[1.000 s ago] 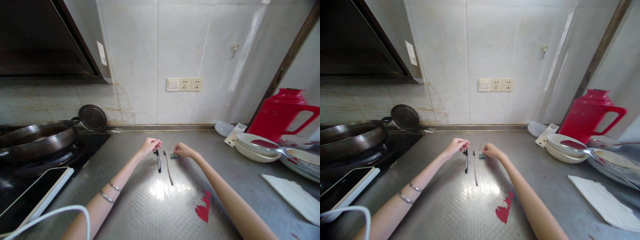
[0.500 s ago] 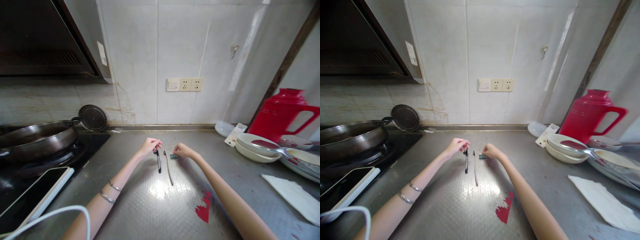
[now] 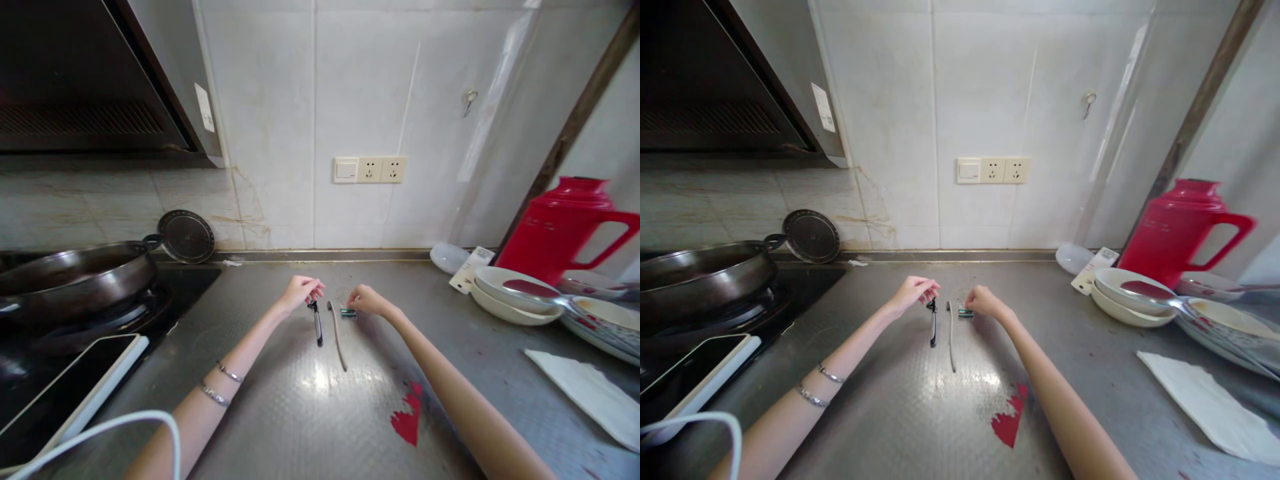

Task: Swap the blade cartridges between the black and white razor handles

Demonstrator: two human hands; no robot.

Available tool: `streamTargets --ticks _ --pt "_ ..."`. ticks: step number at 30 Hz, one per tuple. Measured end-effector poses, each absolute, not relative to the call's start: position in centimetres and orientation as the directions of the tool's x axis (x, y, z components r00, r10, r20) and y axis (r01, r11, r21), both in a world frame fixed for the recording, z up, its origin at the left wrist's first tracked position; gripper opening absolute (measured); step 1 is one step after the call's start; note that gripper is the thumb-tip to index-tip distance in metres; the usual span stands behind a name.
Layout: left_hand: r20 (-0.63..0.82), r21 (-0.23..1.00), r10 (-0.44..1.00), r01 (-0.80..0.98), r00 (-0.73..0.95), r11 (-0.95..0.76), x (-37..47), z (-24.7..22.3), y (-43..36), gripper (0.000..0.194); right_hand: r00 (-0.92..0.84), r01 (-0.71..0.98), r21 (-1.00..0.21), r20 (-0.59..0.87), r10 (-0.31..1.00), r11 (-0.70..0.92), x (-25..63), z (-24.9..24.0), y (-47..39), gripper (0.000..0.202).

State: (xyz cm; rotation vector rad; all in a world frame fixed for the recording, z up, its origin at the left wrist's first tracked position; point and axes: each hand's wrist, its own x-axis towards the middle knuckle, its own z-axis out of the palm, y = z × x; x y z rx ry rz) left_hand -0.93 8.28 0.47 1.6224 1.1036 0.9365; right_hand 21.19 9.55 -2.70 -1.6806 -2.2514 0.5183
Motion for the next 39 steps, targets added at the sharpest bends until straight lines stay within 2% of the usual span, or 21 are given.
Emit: streamTargets --ticks 6,9,11,14,16,18,23,29,35,39 --pt "0.098 0.933 0.947 0.304 0.306 -0.194 -1.1 0.8 8.3 0.03 -0.275 0.856 -0.441 0.048 0.96 0.268 21.5 -2.4 9.6 0.018" --pt "0.11 0.881 0.953 0.417 0.282 -0.225 -1.3 1.4 8.4 0.031 -0.271 0.851 -0.446 0.078 0.959 0.277 21.7 -2.2 9.7 0.017" --pt "0.136 0.783 0.951 0.558 0.277 -0.274 -1.5 1.9 8.1 0.03 -0.268 0.847 -0.451 0.098 0.959 0.282 21.8 -1.8 9.6 0.017" --pt "0.186 0.533 0.942 0.777 0.279 -0.335 -1.8 2.2 7.0 0.028 -0.275 0.836 -0.458 0.13 0.953 0.304 21.8 -0.9 9.4 0.017" --pt "0.142 0.39 0.957 0.874 0.253 -0.289 -1.9 1.9 5.9 0.025 -0.283 0.826 -0.461 0.157 0.946 0.323 21.7 -0.2 9.2 0.017" --pt "0.041 0.307 0.974 0.925 0.224 -0.225 -1.9 1.2 4.7 0.022 -0.288 0.817 -0.465 0.185 0.94 0.341 21.5 0.5 8.7 0.019" --pt "-0.026 0.246 0.98 0.951 0.198 -0.186 -1.5 -1.0 2.2 0.029 -0.323 0.794 -0.472 0.206 0.924 0.383 20.8 1.5 7.1 0.022" --pt "-0.004 0.222 0.984 0.959 0.179 -0.174 -0.2 -2.3 1.5 0.039 -0.354 0.797 -0.446 0.202 0.913 0.407 21.1 2.3 4.9 0.022" --pt "0.013 0.163 0.985 0.972 0.171 -0.171 1.1 -2.7 1.5 0.028 -0.347 0.815 -0.424 0.187 0.919 0.394 22.0 3.1 2.4 0.023" --pt "0.033 0.166 0.988 0.974 0.15 -0.154 1.2 -2.6 1.1 0.028 -0.349 0.816 -0.423 0.183 0.919 0.394 21.7 2.8 1.0 0.02"
